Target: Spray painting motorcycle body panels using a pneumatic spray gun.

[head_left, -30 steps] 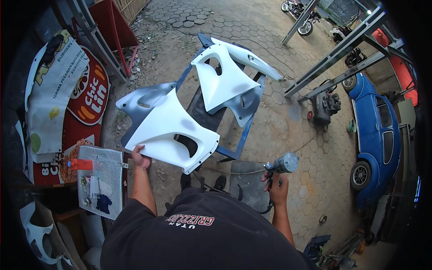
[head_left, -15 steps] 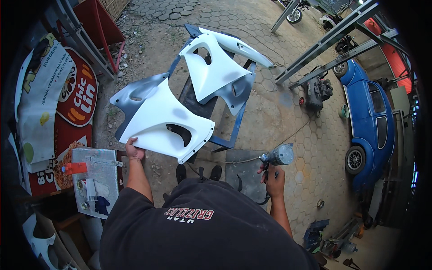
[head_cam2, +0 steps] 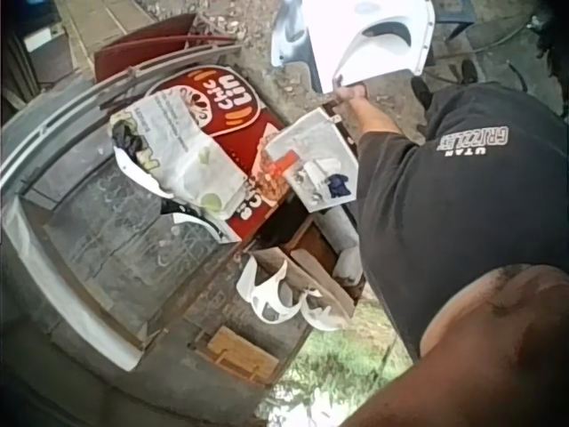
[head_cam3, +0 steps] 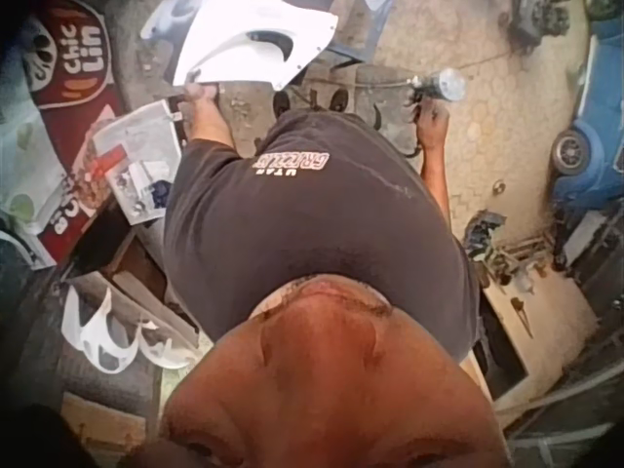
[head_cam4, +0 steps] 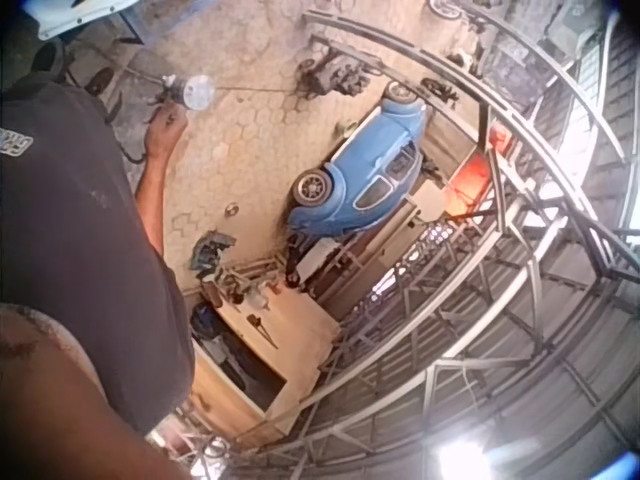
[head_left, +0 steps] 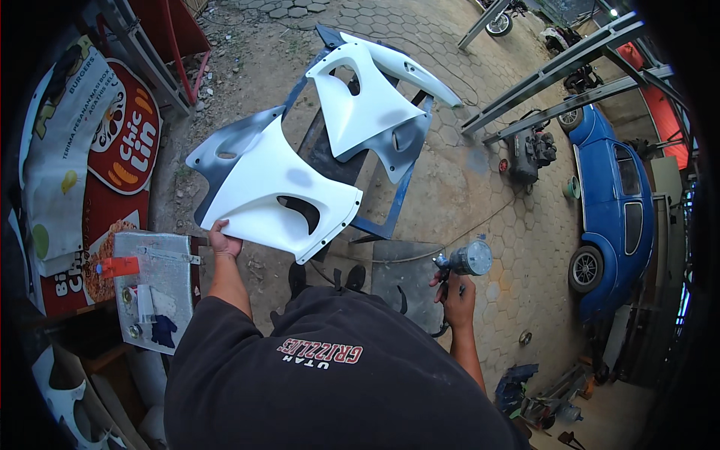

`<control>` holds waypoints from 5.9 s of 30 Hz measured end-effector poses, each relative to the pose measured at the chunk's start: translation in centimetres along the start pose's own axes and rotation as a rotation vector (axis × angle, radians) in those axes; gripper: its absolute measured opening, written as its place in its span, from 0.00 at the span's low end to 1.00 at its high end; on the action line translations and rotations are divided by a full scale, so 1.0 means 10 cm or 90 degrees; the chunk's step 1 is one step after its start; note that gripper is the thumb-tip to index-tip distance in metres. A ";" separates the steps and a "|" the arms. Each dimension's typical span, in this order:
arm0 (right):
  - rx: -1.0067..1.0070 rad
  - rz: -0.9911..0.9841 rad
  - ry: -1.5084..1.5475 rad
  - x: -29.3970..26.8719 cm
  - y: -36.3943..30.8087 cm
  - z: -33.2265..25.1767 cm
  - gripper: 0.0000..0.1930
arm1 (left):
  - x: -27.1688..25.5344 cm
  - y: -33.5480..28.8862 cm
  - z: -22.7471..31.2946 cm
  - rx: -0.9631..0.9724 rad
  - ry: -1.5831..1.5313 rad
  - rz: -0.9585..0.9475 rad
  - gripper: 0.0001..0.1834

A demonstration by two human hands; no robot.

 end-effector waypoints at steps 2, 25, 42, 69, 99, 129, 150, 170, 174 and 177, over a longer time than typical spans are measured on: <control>0.012 -0.026 -0.015 0.04 0.01 -0.03 0.28 | -0.07 -0.01 0.01 0.000 -0.006 0.006 0.30; 0.020 -0.068 -0.045 0.19 0.02 -0.14 0.21 | -0.21 -0.13 -0.27 0.037 -0.064 0.082 0.29; 0.011 -0.069 -0.053 0.26 0.05 -0.11 0.20 | -0.04 -0.05 -0.55 0.010 -0.081 0.057 0.32; 0.006 -0.091 -0.050 0.35 0.01 -0.05 0.28 | 0.12 -0.31 -0.65 -0.003 -0.084 0.010 0.26; -0.005 -0.111 -0.065 0.33 0.02 0.08 0.26 | 0.13 -0.52 -0.82 -0.046 -0.030 -0.036 0.24; 0.003 -0.095 -0.023 0.16 0.03 0.32 0.20 | -0.09 -1.00 -1.00 -0.194 0.054 -0.129 0.25; 0.017 -0.128 0.024 -0.21 0.51 0.94 0.18 | -0.35 -1.68 -1.18 -0.234 0.564 0.142 0.42; 0.028 -0.135 0.063 -0.32 1.21 1.46 0.20 | -0.88 -3.04 -1.59 -0.382 1.002 0.087 0.30; 0.025 -0.217 0.087 -0.22 1.17 1.66 0.21 | -0.64 -2.98 -1.97 -0.298 1.017 -0.014 0.31; -0.004 -0.290 0.083 0.01 1.13 1.56 0.25 | -0.60 -3.07 -2.10 -0.213 0.989 -0.007 0.31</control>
Point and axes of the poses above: each hand's wrist, its own y-axis towards the middle knuckle, its own x-axis out of the palm, z = x × y, the point moved 8 cm from there along y, towards the middle knuckle, and after that the axes turned 7 degrees about -z, right-handed, at the moved point
